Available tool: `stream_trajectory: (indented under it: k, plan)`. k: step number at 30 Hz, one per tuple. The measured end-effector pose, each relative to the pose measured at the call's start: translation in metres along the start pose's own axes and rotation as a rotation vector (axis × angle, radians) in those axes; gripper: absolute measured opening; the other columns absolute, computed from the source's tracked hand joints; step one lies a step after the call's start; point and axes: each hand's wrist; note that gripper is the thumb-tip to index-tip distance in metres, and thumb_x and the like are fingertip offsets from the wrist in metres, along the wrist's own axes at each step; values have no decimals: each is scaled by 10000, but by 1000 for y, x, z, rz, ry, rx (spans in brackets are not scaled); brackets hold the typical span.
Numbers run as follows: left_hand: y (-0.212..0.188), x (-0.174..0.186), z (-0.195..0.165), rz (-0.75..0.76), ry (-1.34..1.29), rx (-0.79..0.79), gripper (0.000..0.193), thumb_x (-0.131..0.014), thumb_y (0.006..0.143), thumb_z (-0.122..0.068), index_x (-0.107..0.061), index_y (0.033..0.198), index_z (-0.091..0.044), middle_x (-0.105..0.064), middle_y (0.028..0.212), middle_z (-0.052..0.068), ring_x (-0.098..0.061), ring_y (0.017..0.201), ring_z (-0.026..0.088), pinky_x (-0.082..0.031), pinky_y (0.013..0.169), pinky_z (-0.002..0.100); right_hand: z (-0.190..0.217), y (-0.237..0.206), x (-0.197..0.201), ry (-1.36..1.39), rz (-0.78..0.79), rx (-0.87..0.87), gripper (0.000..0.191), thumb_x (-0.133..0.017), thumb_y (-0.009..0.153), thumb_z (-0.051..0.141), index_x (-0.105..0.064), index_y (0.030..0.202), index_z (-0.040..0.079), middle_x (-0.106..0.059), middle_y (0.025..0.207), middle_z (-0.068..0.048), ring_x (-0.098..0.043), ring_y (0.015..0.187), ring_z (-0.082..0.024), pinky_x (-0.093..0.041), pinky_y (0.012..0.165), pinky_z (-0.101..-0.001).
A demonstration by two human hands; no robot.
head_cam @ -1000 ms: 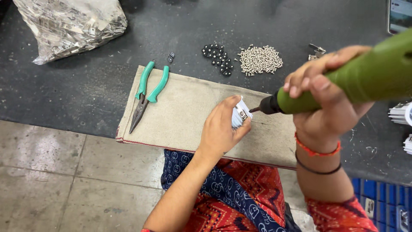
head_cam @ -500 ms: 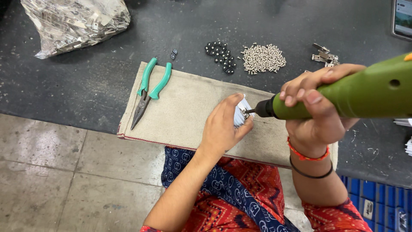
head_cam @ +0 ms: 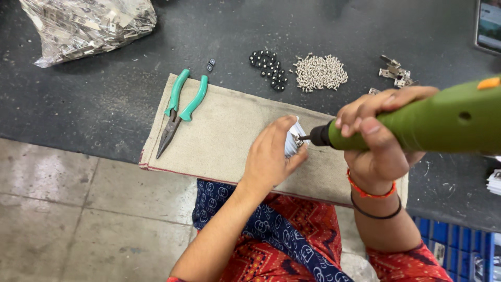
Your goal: The person assembles small white plastic lamp holder components at a factory workbench. They pick tiny screws and metal clips, position them on the white plastic part, and drive the screws in using a green electric screwdriver, repeating the process on successive parts.
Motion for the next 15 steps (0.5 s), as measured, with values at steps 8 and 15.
stream_trajectory:
  k: [8, 15]
  plan:
    - [8, 3, 2, -13, 13, 3, 595, -800, 847, -179, -513, 1336, 0, -638, 1301, 202, -641, 1191, 392, -527, 1028, 465, -3, 5, -1, 32, 21, -69, 274, -596, 961, -36, -430, 1164, 44, -562, 769, -125, -581, 619, -218, -546, 651, -362]
    - [11, 3, 4, -1, 11, 21, 580, -799, 852, -179, -525, 1332, -1, -634, 1322, 192, -637, 1230, 382, -525, 1057, 457, -4, 3, 0, -21, 42, -66, 293, -600, 942, 1, -422, 1167, 62, -571, 745, -104, -596, 608, -210, -561, 648, -370]
Point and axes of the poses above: each hand's wrist, its own y-axis towards the middle knuckle, its own x-axis out of the back of the hand, z = x × y
